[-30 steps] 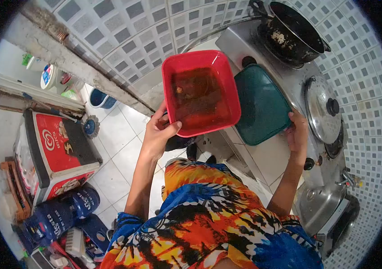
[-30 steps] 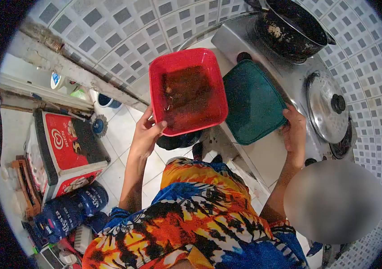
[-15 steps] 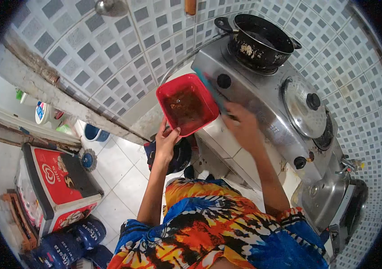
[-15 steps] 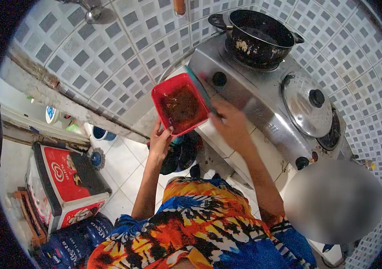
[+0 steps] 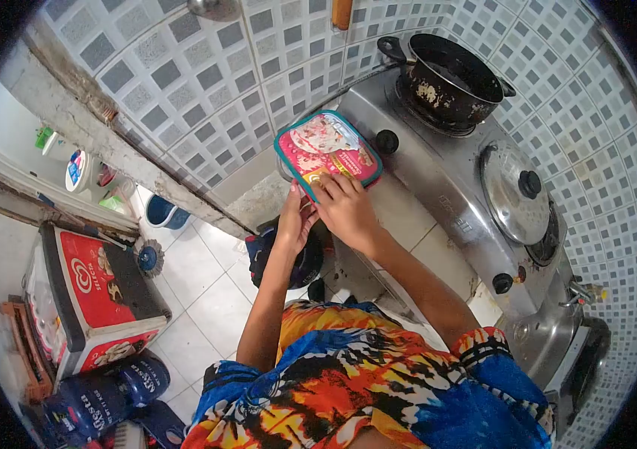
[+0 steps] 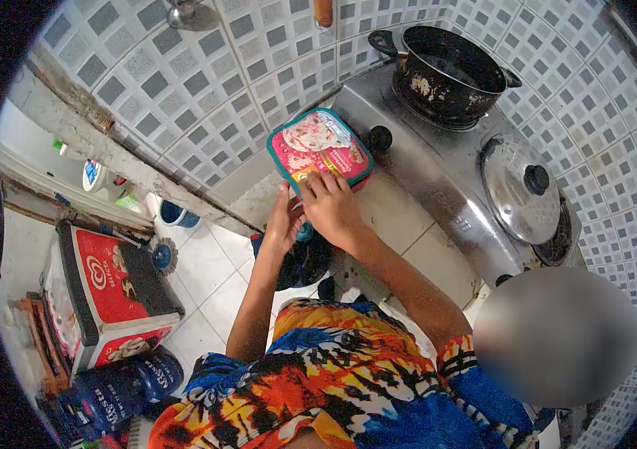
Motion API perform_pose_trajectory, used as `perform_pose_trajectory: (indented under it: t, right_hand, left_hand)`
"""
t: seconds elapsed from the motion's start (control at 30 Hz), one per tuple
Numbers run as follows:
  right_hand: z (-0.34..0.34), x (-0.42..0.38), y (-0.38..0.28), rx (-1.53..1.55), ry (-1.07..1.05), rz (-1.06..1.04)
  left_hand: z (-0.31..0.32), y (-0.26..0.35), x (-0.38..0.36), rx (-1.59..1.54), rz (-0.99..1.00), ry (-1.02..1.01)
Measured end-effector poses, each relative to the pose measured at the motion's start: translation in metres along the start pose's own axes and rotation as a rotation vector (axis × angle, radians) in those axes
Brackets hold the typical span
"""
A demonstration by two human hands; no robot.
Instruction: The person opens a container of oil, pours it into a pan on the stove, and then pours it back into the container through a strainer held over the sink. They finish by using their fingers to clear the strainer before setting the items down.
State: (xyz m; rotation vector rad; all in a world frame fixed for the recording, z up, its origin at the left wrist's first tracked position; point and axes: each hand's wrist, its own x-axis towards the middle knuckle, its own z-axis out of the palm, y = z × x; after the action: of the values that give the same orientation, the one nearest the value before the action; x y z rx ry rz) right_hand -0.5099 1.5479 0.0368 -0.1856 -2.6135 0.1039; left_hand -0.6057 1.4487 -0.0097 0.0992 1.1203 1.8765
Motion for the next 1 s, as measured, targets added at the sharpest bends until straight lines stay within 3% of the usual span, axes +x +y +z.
perform_pose_trajectory:
  t: [0.23, 0.33, 0.4, 0.43, 0.5, 0.53, 0.63, 0.7, 0.73, 0.8, 0.83, 0.9, 1.0]
  right_hand:
    - [-0.001, -0.013, 0.006, 0.014, -0.034, 0.020]
    - [-0.001, -0.011, 0.020, 0.183, 0.011, 0.006]
    - [-0.007, 0.004, 0.044, 0.588, -0.081, 0.161]
    - [-0.015, 0.016, 0.047, 0.584, -0.075, 0.168]
    - [-0.029, 0.039, 0.053, 0.426, 0.308, 0.055]
    - [-0.027, 0.045, 0.060, 0.422, 0.311, 0.055]
    - [-0.004, 0.047, 0.078, 0.291, 0.258, 0.024]
    - [0.024, 0.038, 0.087, 0.081, -0.045, -0.035]
    - [0.024, 0.044, 0.091, 0.077, -0.038, -0.043]
    - [0.016, 0.056, 0.089, 0.086, -0.365, 0.118]
    - [0.005, 0.067, 0.082, 0.084, -0.365, 0.119]
    - [-0.011, 0.092, 0.065, 0.143, 0.041, 0.094]
    - [0.001, 0.107, 0.049, 0.029, 0.152, -0.010]
  left_hand:
    - [-0.001, -0.013, 0.020, -0.025, 0.038, -0.033]
    - [0.003, -0.014, 0.020, -0.049, 0.035, -0.017]
    - [0.011, -0.009, 0.017, -0.057, 0.026, -0.006]
    - [0.009, -0.010, 0.018, -0.052, 0.022, -0.013]
    - [0.008, -0.011, 0.020, -0.029, 0.029, -0.018]
    - [0.008, -0.011, 0.022, -0.028, 0.031, -0.022]
    - [0.010, -0.011, 0.020, -0.014, 0.036, -0.033]
    - [0.014, -0.010, 0.019, -0.030, 0.029, 0.070]
    - [0.013, -0.008, 0.022, -0.031, 0.039, 0.068]
    - [0.008, -0.009, 0.023, -0.005, 0.036, -0.026]
    - [0.009, -0.010, 0.022, -0.005, 0.036, -0.029]
    - [0.011, -0.008, 0.022, -0.010, 0.018, -0.007]
    - [0.008, -0.011, 0.024, -0.027, 0.033, -0.011]
